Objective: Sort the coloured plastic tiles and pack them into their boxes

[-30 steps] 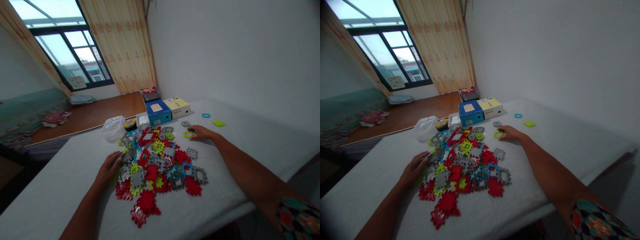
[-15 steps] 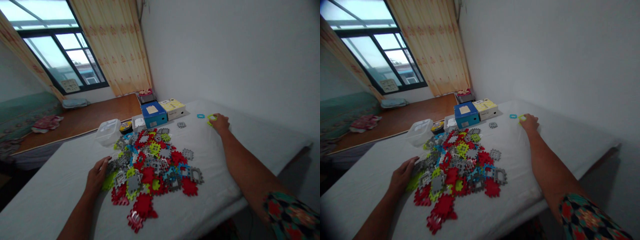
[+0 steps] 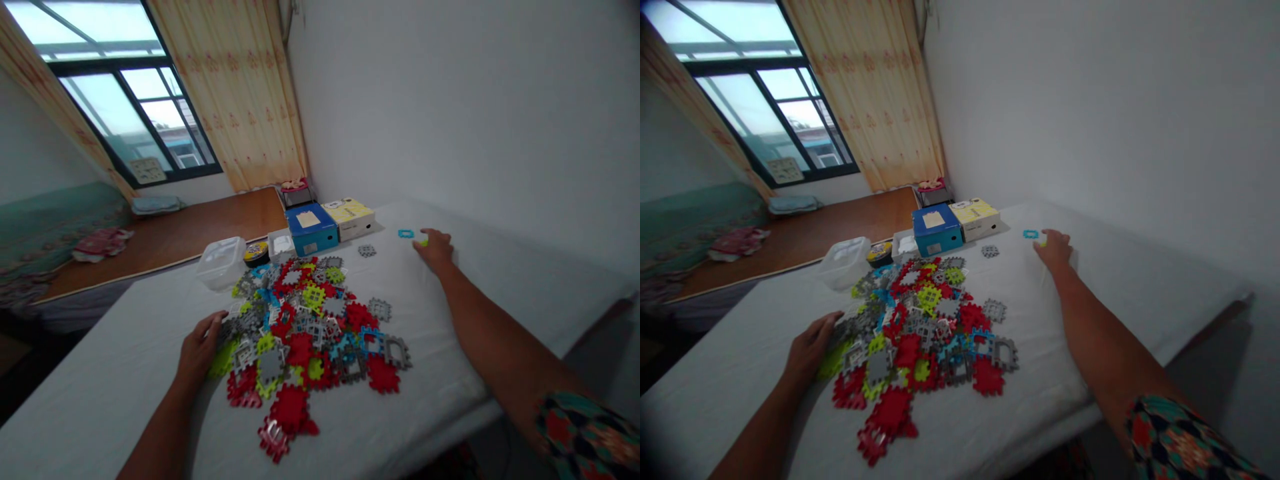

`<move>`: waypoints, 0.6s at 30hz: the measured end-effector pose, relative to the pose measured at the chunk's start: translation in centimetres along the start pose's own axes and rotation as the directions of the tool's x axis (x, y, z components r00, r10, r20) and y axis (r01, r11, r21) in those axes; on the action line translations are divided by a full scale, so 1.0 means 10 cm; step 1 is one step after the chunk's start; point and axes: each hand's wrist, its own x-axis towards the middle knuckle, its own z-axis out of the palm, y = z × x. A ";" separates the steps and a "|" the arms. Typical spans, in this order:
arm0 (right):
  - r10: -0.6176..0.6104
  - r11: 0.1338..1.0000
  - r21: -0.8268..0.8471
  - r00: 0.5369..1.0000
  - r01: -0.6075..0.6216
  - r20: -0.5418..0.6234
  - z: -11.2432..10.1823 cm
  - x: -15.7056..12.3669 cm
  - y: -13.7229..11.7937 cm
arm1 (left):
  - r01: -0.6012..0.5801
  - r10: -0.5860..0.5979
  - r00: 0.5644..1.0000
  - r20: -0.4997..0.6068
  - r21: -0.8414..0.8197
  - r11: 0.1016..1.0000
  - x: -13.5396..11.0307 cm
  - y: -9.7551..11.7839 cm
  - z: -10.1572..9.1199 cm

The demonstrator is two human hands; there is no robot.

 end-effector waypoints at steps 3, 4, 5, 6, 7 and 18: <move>-0.407 0.889 0.265 0.910 0.374 0.083 0.15 -0.22 -0.41 | 0.000 0.000 1.000 -0.012 0.012 1.000 -0.01 0.02 0.01; -0.545 0.805 0.348 0.831 0.481 0.112 0.21 -0.33 -0.57 | -0.001 0.002 1.000 -0.017 0.014 1.000 -0.01 0.02 0.01; -0.666 0.710 0.408 0.735 0.574 0.127 0.27 -0.45 -0.73 | -0.003 0.003 1.000 -0.018 0.015 1.000 -0.01 0.02 0.01; -0.760 0.620 0.451 0.634 0.642 0.143 0.33 -0.56 -0.87 | -0.003 0.003 1.000 -0.016 0.017 1.000 -0.01 0.01 0.01; -0.818 0.554 0.477 0.552 0.682 0.162 0.37 -0.68 -1.01 | -0.002 0.002 1.000 -0.010 0.020 1.000 -0.01 0.01 0.01; -0.821 0.571 0.513 0.432 0.641 0.373 0.52 -0.94 -1.33 | 0.019 -0.021 0.999 0.033 0.076 0.997 0.00 0.01 0.01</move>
